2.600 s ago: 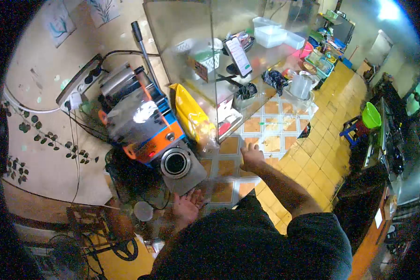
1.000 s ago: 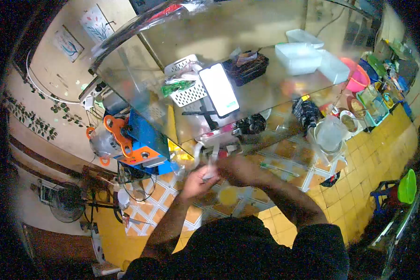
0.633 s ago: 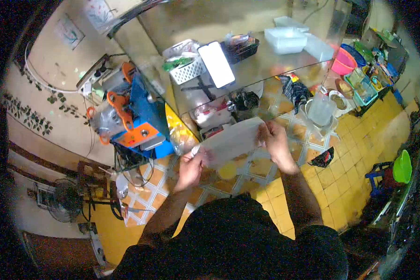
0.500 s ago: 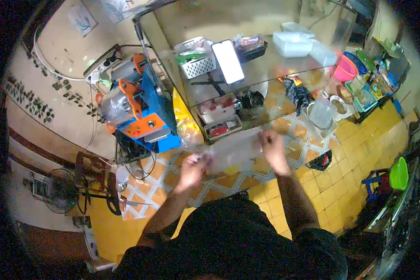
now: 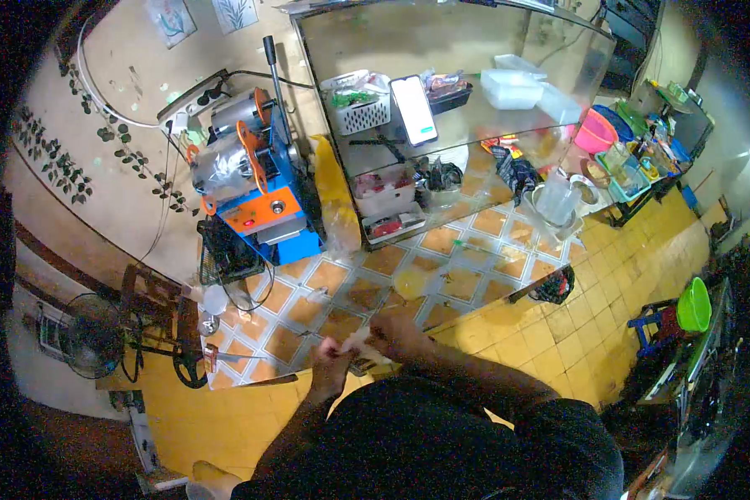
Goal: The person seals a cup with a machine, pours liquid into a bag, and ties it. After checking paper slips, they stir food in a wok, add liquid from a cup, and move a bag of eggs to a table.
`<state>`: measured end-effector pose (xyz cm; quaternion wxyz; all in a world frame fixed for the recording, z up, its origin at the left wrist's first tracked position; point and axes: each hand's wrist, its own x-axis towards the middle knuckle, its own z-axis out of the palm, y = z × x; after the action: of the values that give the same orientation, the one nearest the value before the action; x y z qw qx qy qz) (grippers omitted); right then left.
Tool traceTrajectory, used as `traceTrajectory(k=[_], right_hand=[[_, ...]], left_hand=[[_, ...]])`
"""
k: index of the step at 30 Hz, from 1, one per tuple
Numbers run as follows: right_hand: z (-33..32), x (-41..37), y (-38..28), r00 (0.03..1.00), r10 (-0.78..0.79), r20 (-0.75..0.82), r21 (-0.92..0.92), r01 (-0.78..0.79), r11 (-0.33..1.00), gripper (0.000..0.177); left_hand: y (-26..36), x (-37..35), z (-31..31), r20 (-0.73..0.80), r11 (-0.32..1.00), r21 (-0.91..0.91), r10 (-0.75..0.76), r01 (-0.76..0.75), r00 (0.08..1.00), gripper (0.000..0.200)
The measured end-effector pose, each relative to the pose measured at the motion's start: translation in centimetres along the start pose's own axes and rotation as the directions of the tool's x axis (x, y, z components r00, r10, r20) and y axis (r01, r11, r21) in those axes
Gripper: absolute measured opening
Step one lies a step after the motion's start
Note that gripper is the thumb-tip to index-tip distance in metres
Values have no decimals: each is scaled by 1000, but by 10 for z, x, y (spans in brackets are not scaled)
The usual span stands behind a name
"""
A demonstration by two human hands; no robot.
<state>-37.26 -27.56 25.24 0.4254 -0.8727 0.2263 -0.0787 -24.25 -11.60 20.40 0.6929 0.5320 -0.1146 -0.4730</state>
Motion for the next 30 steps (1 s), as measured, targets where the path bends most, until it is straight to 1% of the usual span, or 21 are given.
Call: traceTrajectory(k=[1, 2, 4, 6, 7, 8, 9, 10, 11, 12, 14, 16, 17, 18, 20, 21, 22, 23, 24, 26, 30], right_hand=[[-4, 4, 6, 997, 39, -66, -24, -41, 999, 19], [-8, 9, 12, 988, 76, -132, -45, -82, 996, 20], [-14, 16, 25, 974, 140, -180, 124, -119, 985, 21], [-21, 24, 27, 919, 308, 245, 416, -387, 823, 18], [-23, 26, 27, 920, 298, 254, 415, -382, 826, 18], [-24, 25, 27, 901, 149, 408, 721, -418, 552, 19], [-26, 22, 30, 874, -49, 483, 866, -469, 171, 21], [-20, 23, 47, 869, -56, 492, 862, -477, 175, 21], [-4, 28, 79, 783, -99, 614, 787, -597, 154, 26], [24, 35, 126, 678, -143, 721, 693, -708, 135, 32], [46, 51, 181, 674, -180, 717, 694, -666, 272, 32], [-4, 68, 144, 755, 90, 650, 750, -618, -235, 29], [-22, 74, 159, 841, 46, 540, 842, -537, -58, 29], [-44, 80, 178, 905, -35, 425, 901, -418, 116, 29], [-78, 102, 184, 973, 90, 211, 683, -212, 699, 44], [-85, 103, 179, 963, 75, 259, 679, -237, 695, 44], [-92, 105, 172, 970, -178, 163, 312, 121, 942, 54], [-93, 107, 168, 875, -452, 171, -130, 475, 870, 65], [-86, 107, 165, 864, -465, 191, -110, 490, 865, 65], [-75, 105, 160, 848, -367, 383, -569, 530, 629, 73], [-74, 120, 157, 869, -133, 476, -499, 391, 773, 75]], left_hand=[[9, -10, -2, 13, 886, 434, 172, -160, 985, 11], [16, -16, -5, 97, 571, 775, 316, -271, 944, 11], [12, -14, -12, 112, 512, 801, 382, -311, 917, 9], [8, -10, -9, -28, 872, 483, 111, -84, 993, 20], [-18, 3, -34, 23, 782, 616, 106, -98, 994, 26], [-22, 12, -35, 12, 782, 616, 112, -96, 994, 26], [-23, 19, -32, 112, 981, 166, 78, -96, 991, 27], [-26, 25, -27, 216, 947, -321, 100, -26, 971, 29], [-7, 28, -5, 414, 467, -793, -55, 390, 908, 31], [5, 33, 17, 403, 466, -799, -55, 380, 914, 31], [13, 40, 50, 200, 731, -655, -77, 192, 977, 30], [-27, 83, 26, 652, 596, -704, 326, 387, 684, 29], [-17, 75, 47, 383, 800, -592, 174, 97, 907, 28], [-4, 70, 69, 15, 943, -317, 110, -100, 994, 27], [-14, 81, 65, -317, 975, -62, 185, -215, 930, 29], [-20, 88, 56, -369, 984, -49, 144, -174, 918, 19], [-32, 94, 50, -478, 961, -74, 199, -265, 855, 15], [-37, 102, 47, -572, 970, -127, 98, -207, 814, 14], [-44, 109, 42, -648, 970, -189, -5, -154, 762, 13], [-63, 119, 30, -660, 956, -250, -53, -152, 750, 17], [-86, 136, 19, -504, 843, -486, -56, -229, 862, 27]])
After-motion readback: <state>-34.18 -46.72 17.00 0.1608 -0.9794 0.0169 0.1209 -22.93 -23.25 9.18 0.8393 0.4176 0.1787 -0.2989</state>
